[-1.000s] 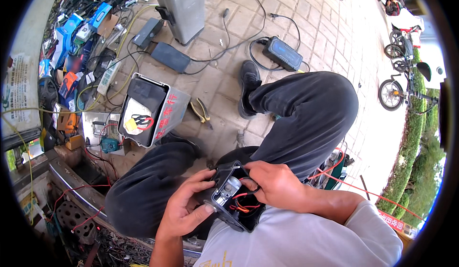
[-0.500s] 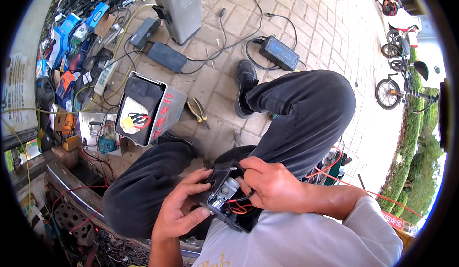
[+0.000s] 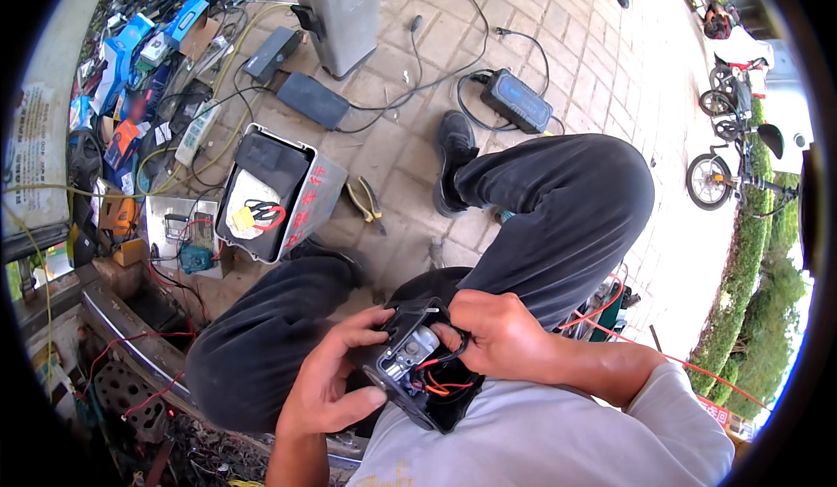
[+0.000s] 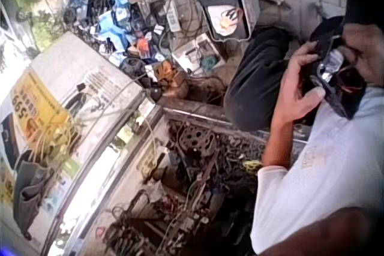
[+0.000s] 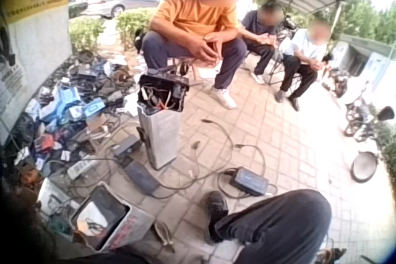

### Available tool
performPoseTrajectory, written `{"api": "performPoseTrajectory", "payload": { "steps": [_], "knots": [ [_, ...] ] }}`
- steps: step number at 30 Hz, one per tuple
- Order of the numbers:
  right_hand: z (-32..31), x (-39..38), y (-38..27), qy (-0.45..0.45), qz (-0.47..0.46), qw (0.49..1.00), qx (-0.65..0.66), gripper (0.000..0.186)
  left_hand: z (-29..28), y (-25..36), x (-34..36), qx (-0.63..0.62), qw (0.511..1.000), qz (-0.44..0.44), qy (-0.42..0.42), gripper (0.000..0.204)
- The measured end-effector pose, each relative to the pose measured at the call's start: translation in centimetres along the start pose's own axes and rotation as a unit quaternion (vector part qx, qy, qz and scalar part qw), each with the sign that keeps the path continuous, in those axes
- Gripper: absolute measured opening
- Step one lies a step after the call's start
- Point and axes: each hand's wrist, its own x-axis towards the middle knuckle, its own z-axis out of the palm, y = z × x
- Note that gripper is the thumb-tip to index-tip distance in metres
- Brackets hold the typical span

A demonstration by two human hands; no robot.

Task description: The person sits on the ground and repairs a small black electronic device. They use a screwdriver to open the casing, manipulate internal wires, and use a power drill to secure screws. The person then closes the casing and continues adjusting internal components.

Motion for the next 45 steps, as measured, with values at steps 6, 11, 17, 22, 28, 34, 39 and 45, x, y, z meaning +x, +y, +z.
{"api": "performPoseTrajectory", "payload": {
  "steps": [6,11,17,22,28,34,39,45],
  "knots": [
    [0.6,0.0,-1.2,0.018,-0.105,0.993,-0.052,0.026,2.1,5.6,1.4,0.460,0.887,-0.003,-0.032,0.055],
    [0.1,-0.9,-1.0,0.003,-0.096,0.994,-0.058,0.017,2.6,5.2,2.0,0.502,0.860,0.045,-0.082,0.053],
    [0.1,-0.8,-0.1,0.028,-0.078,0.996,-0.020,0.023,3.5,3.3,1.9,0.483,0.873,0.065,-0.013,0.047],
    [1.0,-1.6,0.1,0.033,-0.090,0.995,-0.019,0.024,3.1,2.6,1.3,0.453,0.891,0.016,0.008,0.047],
    [0.8,-2.1,-0.2,0.026,-0.093,0.995,-0.003,0.028,2.3,2.8,0.8,0.429,0.903,0.017,-0.017,0.050],
    [0.3,-0.1,-0.8,0.013,-0.126,0.991,-0.032,0.030,1.8,2.1,0.0,0.401,0.915,0.047,0.004,0.053],
    [0.7,0.1,-1.2,0.033,-0.150,0.987,-0.051,0.030,1.9,2.4,0.0,0.403,0.914,0.037,0.022,0.053],
    [1.1,0.3,-0.8,0.041,-0.153,0.986,-0.056,0.019,3.1,4.7,1.5,0.608,0.791,0.065,0.015,0.051]
  ]
}}
